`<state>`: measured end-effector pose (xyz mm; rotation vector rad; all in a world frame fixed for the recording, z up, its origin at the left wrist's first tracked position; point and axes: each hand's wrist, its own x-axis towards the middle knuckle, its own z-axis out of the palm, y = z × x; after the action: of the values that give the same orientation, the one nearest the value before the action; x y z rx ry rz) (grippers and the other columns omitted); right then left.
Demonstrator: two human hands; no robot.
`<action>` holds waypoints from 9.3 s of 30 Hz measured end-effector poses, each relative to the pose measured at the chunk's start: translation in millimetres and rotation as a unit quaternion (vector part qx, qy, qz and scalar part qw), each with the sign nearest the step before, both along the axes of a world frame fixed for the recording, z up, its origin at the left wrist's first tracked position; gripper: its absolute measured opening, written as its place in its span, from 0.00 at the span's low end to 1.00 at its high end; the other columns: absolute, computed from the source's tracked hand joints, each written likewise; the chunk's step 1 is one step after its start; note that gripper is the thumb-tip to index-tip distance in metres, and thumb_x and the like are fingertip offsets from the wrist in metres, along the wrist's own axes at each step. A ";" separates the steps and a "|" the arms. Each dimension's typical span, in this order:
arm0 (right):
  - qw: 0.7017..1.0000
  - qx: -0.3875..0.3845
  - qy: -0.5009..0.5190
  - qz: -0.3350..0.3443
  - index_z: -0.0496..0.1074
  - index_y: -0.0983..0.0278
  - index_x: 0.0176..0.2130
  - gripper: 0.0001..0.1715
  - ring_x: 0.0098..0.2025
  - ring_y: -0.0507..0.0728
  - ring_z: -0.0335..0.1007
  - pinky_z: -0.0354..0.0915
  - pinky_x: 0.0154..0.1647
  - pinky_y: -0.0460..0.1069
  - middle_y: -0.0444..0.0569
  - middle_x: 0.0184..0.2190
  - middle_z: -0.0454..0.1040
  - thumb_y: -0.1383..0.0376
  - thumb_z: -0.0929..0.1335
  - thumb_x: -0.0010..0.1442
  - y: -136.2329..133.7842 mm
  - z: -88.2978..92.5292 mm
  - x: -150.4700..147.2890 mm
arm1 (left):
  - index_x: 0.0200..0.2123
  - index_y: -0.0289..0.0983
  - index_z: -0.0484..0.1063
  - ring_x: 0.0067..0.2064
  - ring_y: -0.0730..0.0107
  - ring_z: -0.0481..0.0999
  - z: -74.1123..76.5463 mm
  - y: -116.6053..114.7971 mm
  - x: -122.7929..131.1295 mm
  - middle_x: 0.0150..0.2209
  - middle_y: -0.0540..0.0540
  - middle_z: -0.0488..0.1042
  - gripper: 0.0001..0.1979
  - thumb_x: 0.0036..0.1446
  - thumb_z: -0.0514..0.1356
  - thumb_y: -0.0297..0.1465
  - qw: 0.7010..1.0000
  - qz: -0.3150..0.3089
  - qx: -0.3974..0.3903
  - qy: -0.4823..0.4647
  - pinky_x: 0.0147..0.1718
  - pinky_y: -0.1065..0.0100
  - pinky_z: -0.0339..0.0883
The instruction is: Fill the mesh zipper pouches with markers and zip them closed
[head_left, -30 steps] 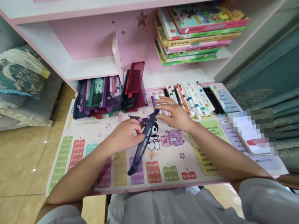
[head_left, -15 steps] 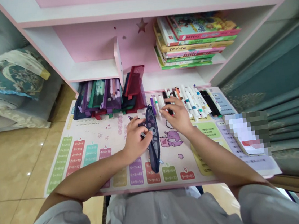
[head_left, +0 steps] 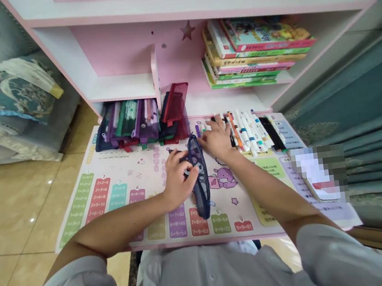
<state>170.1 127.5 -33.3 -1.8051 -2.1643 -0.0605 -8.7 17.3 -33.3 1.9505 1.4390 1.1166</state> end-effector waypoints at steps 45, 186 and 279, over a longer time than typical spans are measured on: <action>0.983 0.090 0.148 -0.062 0.78 0.63 0.25 0.12 0.69 0.73 0.51 0.54 0.64 0.72 0.58 0.56 0.72 0.61 0.69 0.57 -40.6 22.2 11.8 | 0.24 0.40 0.66 0.64 0.52 0.63 0.9 -0.3 1.3 0.52 0.44 0.74 0.11 0.59 0.58 0.33 0.997 0.009 -0.040 -0.061 0.65 0.43 0.54; 0.972 -0.086 0.208 0.066 0.70 0.62 0.18 0.09 0.73 0.72 0.45 0.51 0.67 0.69 0.57 0.63 0.68 0.66 0.71 0.46 -72.8 62.7 -3.7 | 0.26 0.41 0.60 0.57 0.55 0.68 -2.3 8.0 -1.0 0.47 0.43 0.74 0.07 0.54 0.55 0.29 0.991 0.035 -0.065 -0.109 0.57 0.50 0.60; 0.976 -0.195 0.044 0.092 0.80 0.65 0.27 0.16 0.72 0.75 0.42 0.47 0.65 0.75 0.61 0.63 0.66 0.57 0.68 0.58 -91.8 59.6 -26.9 | 0.26 0.41 0.62 0.58 0.55 0.68 -5.3 9.3 -1.2 0.49 0.42 0.73 0.05 0.54 0.55 0.30 0.989 0.038 -0.066 -0.130 0.59 0.50 0.57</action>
<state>143.3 35.8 26.3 -1.7437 -2.3926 0.5105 -9.9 26.5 -38.6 1.6061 1.4155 1.2260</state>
